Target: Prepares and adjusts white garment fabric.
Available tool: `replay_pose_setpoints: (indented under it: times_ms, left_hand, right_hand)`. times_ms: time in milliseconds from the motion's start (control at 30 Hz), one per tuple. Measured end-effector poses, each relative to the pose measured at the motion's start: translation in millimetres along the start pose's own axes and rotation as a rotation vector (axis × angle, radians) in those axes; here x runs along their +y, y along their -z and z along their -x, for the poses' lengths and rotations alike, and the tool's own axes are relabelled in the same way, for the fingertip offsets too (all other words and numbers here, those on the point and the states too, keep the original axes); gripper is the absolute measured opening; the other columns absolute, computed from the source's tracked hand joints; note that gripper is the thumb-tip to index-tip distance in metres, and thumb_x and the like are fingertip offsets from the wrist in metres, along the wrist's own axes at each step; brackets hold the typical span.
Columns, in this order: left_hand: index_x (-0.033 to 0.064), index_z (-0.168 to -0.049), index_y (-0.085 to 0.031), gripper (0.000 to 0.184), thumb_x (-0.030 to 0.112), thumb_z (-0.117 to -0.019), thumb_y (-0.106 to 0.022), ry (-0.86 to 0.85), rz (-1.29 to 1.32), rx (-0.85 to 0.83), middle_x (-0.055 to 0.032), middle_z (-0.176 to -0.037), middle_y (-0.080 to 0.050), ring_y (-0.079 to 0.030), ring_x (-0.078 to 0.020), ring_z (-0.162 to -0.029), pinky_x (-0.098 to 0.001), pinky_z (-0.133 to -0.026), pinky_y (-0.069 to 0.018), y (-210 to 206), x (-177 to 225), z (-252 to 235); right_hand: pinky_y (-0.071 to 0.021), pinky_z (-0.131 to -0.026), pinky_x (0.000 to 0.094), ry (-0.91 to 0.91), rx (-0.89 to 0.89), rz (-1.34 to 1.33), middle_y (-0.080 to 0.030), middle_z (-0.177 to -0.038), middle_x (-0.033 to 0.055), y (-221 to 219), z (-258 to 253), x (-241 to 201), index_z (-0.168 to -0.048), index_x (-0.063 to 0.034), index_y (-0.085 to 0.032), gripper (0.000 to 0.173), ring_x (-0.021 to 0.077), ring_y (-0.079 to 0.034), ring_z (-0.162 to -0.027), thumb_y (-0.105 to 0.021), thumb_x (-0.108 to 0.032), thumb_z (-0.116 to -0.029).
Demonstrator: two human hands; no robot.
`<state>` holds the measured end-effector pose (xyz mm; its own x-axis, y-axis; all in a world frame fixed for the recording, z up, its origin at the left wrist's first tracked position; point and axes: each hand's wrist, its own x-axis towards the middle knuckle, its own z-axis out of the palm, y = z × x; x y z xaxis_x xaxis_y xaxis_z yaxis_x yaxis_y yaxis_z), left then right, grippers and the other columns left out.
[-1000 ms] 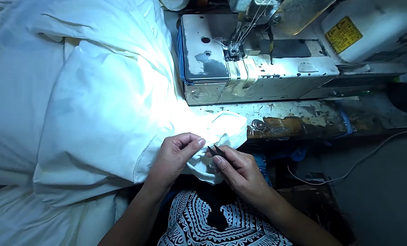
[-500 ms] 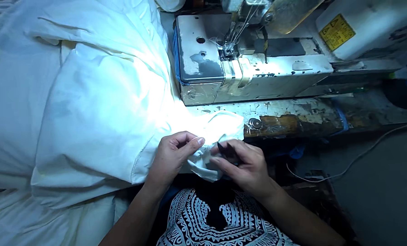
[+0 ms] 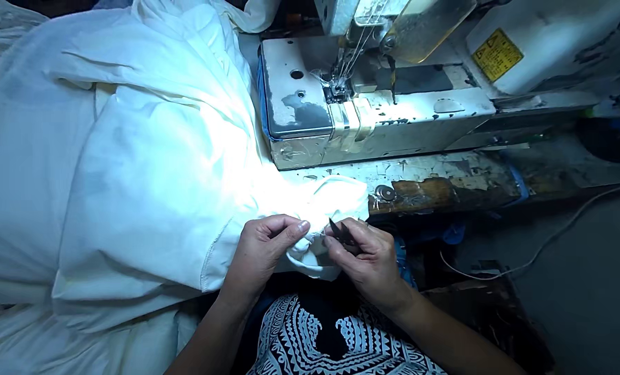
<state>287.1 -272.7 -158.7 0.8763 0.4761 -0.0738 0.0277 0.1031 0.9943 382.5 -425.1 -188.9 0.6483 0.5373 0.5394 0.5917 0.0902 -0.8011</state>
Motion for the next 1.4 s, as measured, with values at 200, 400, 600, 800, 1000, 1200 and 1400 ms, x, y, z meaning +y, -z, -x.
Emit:
replay_pose_setpoints:
  times_ms: [200, 400, 600, 800, 1000, 1200, 1400]
  left_hand:
    - [0.0098, -0.081, -0.076, 0.017, 0.007, -0.0945, -0.066, 0.001, -0.007, -0.032, 0.0065, -0.072, -0.070, -0.065, 0.0013, -0.069, -0.0160, -0.068, -0.0542, -1, -2, 0]
    - [0.0092, -0.079, -0.076, 0.019, 0.005, -0.0942, -0.065, 0.022, 0.022, 0.018, 0.0054, -0.070, -0.069, -0.063, 0.0012, -0.065, -0.0154, -0.065, -0.0522, 0, -1, 0]
    - [0.0095, -0.082, -0.078, 0.017, 0.005, -0.0939, -0.066, -0.004, -0.005, 0.007, 0.0057, -0.072, -0.071, -0.064, 0.0018, -0.067, -0.0147, -0.066, -0.0531, -3, 0, 0]
    - [0.0095, -0.084, -0.079, 0.016, 0.006, -0.0937, -0.067, -0.014, -0.019, -0.009, 0.0054, -0.075, -0.073, -0.067, 0.0014, -0.072, -0.0161, -0.071, -0.0556, -2, 1, 2]
    - [0.0099, -0.083, -0.078, 0.016, 0.004, -0.0932, -0.067, -0.005, -0.013, 0.007, 0.0063, -0.074, -0.072, -0.065, 0.0024, -0.069, -0.0141, -0.068, -0.0534, 0, -1, -1]
    - [0.0118, -0.085, -0.075, 0.017, 0.009, -0.0972, -0.063, -0.023, -0.050, -0.048, 0.0080, -0.076, -0.069, -0.063, 0.0031, -0.070, -0.0136, -0.067, -0.0518, 3, -2, -1]
    - [0.0095, -0.090, -0.076, 0.016, 0.009, -0.0977, -0.062, -0.024, -0.069, -0.054, 0.0059, -0.078, -0.071, -0.065, 0.0009, -0.073, -0.0156, -0.070, -0.0537, 3, -2, 0]
  right_hand:
    - [-0.0409, -0.060, 0.0046, -0.063, 0.045, 0.026, -0.063, -0.072, -0.0027, 20, 2, 2, -0.084, 0.0012, -0.070, 0.011, -0.0105, -0.051, -0.065, -0.063, -0.007, -0.0869]
    - [-0.0497, -0.068, 0.0174, -0.100, 0.159, 0.415, -0.068, -0.078, 0.0049, 47, -10, 24, -0.092, -0.0007, -0.072, 0.019, 0.0023, -0.062, -0.072, -0.062, -0.016, -0.0951]
    - [-0.0443, -0.061, 0.0074, -0.037, -0.047, 0.049, -0.068, -0.077, 0.0016, 15, 3, -13, -0.092, 0.0010, -0.072, 0.018, -0.0062, -0.054, -0.065, -0.071, -0.017, -0.0924]
    - [-0.0444, -0.061, 0.0066, -0.067, 0.011, -0.039, -0.065, -0.073, 0.0010, -1, 0, -4, -0.087, 0.0023, -0.071, 0.010, -0.0067, -0.055, -0.066, -0.065, -0.005, -0.0876]
    - [-0.0478, -0.062, 0.0084, -0.099, -0.127, -0.594, -0.070, -0.086, -0.0106, 39, 8, -13, -0.100, -0.0145, -0.072, 0.007, -0.0089, -0.059, -0.071, -0.066, -0.014, -0.0964]
    - [-0.0451, -0.061, 0.0054, -0.063, -0.101, -0.333, -0.065, -0.079, -0.0131, 43, -12, -8, -0.094, -0.0137, -0.070, 0.008, -0.0131, -0.054, -0.068, -0.070, -0.021, -0.0962]
    - [-0.0479, -0.063, 0.0154, 0.208, -0.077, 0.204, -0.065, -0.083, 0.0075, 8, -23, 13, -0.098, -0.0055, -0.075, 0.013, 0.0048, -0.058, -0.069, -0.069, -0.016, -0.0922]
